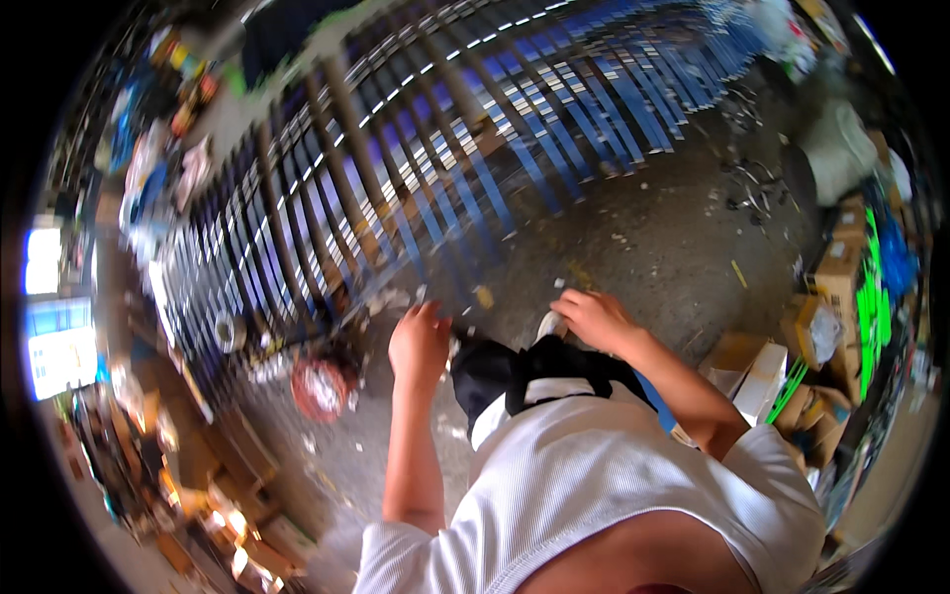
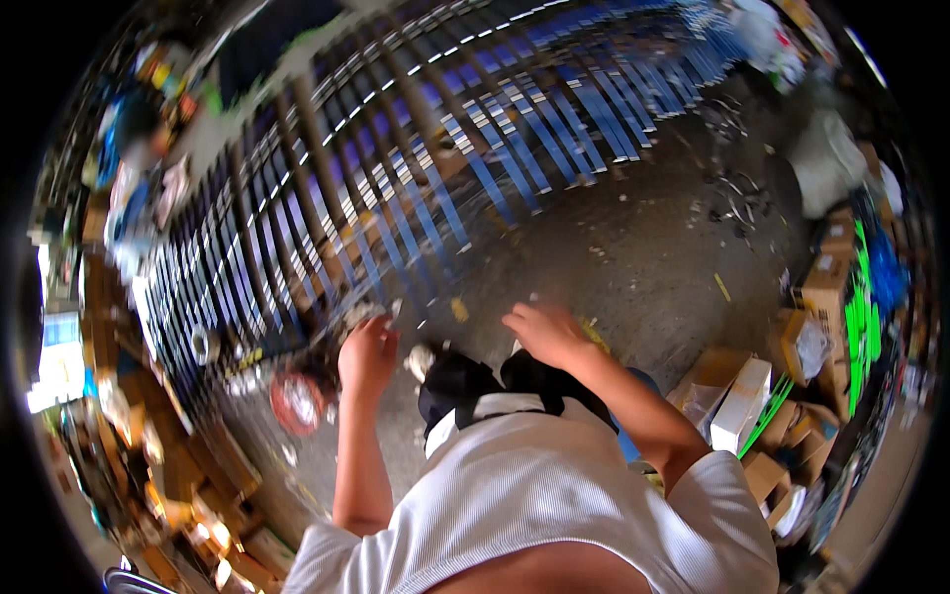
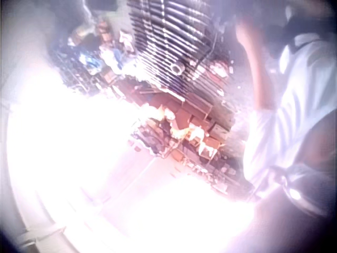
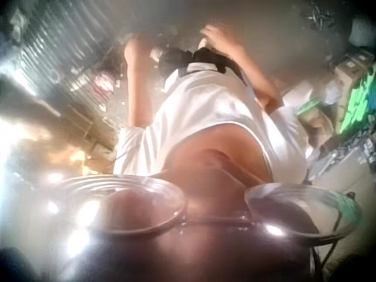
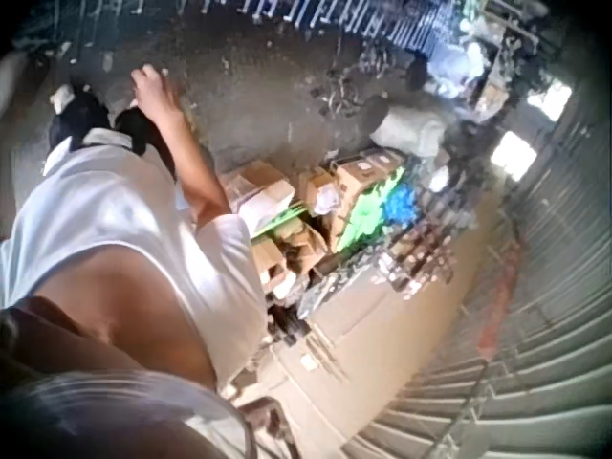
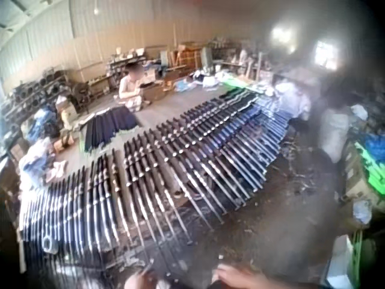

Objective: The person wipes the tips of several fishing rods with a white cloth in a workshop. They then walk to a rack, pick up a rod, and continue wiping it before placing it back. The person also retrieves a small item from a plastic bag on a table.

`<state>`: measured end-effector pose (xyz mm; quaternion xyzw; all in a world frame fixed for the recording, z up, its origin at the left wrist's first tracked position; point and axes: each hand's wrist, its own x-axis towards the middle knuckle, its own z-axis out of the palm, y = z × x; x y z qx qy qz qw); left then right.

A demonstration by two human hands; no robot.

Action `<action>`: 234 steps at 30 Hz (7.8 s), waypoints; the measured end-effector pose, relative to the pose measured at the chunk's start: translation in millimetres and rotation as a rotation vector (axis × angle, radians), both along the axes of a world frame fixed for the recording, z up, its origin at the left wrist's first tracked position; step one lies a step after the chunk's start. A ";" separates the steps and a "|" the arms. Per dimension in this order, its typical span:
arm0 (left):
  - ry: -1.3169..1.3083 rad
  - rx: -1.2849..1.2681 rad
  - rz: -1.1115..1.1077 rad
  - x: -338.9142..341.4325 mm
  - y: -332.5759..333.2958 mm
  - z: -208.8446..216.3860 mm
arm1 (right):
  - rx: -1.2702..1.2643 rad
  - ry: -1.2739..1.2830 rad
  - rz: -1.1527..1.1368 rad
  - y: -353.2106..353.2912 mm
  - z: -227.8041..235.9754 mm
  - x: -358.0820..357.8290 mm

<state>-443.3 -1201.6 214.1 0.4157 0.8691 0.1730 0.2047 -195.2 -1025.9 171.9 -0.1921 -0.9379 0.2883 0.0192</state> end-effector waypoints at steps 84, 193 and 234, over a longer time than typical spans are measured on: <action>-0.252 -0.121 -0.217 581.3 1398.5 -76.3 | 0.005 -0.568 0.130 1363.6 -8.8 432.0; -0.299 -0.280 0.017 530.7 1286.5 -69.1 | -0.084 -0.520 0.571 1263.9 -25.1 363.2; -0.062 -0.241 0.026 477.6 1214.9 -59.5 | -0.046 -0.414 0.530 1200.9 -8.9 316.0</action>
